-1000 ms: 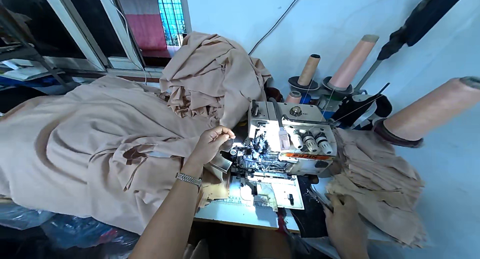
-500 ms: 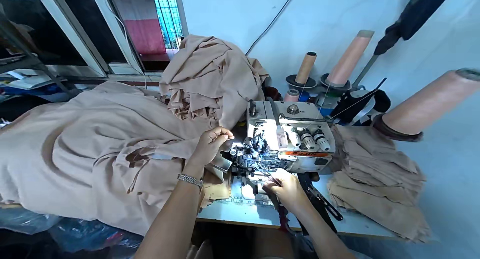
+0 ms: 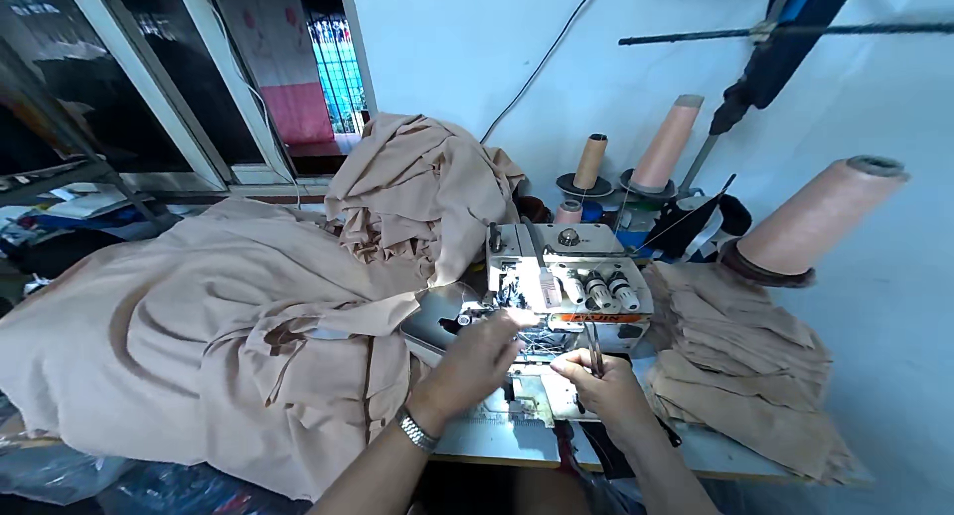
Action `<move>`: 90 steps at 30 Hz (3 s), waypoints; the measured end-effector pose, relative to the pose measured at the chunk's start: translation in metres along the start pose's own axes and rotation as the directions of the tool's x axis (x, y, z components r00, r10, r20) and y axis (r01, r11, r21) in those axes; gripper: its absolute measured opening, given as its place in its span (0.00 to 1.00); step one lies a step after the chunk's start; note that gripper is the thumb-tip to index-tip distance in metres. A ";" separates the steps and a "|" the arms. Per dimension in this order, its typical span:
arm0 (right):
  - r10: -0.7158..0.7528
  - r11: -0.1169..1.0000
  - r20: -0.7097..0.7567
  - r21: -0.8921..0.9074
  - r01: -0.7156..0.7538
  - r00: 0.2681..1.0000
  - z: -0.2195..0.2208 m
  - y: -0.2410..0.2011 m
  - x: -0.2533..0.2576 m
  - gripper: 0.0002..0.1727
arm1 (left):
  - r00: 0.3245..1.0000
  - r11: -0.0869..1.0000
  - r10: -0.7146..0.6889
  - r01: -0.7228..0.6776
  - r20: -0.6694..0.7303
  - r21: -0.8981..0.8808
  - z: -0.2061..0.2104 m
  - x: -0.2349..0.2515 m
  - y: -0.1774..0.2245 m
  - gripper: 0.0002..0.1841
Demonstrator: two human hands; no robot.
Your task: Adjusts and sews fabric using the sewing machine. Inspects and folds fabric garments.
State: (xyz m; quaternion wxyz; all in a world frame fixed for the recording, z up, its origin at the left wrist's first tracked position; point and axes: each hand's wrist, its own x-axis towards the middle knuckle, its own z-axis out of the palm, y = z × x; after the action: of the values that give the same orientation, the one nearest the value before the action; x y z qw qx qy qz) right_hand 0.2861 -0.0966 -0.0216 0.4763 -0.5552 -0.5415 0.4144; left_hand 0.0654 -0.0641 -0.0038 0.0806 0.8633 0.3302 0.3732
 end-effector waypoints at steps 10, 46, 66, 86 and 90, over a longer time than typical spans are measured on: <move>-0.083 0.905 -0.090 -0.423 0.037 0.992 -0.017 0.006 -0.001 0.07 | 0.958 0.897 -0.234 0.278 0.164 -0.343 0.001 0.020 0.007 0.09; -0.271 0.926 -0.225 0.205 0.318 0.936 0.084 0.005 0.020 0.07 | 0.982 0.978 -0.179 0.171 -0.061 -0.119 0.000 0.009 -0.036 0.23; -0.312 0.944 -0.343 -0.005 0.330 0.886 0.074 0.000 -0.006 0.13 | 0.985 0.971 -0.163 0.169 0.052 -0.170 -0.004 0.010 -0.038 0.13; -0.228 0.972 -0.136 0.019 0.233 0.964 0.079 -0.008 0.006 0.05 | 0.982 0.971 -0.157 0.172 0.101 -0.164 -0.008 0.012 -0.038 0.16; -0.213 0.974 -0.195 0.037 0.224 0.957 0.080 -0.009 0.009 0.06 | 0.978 0.948 -0.195 0.208 0.077 -0.243 -0.008 0.011 -0.038 0.18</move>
State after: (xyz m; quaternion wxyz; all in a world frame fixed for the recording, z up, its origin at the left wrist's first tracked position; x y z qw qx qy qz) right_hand 0.2064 -0.0813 -0.0287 0.5846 -0.5148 -0.5392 0.3200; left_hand 0.0458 -0.0284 -0.0062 0.2348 0.8175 0.3647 0.3789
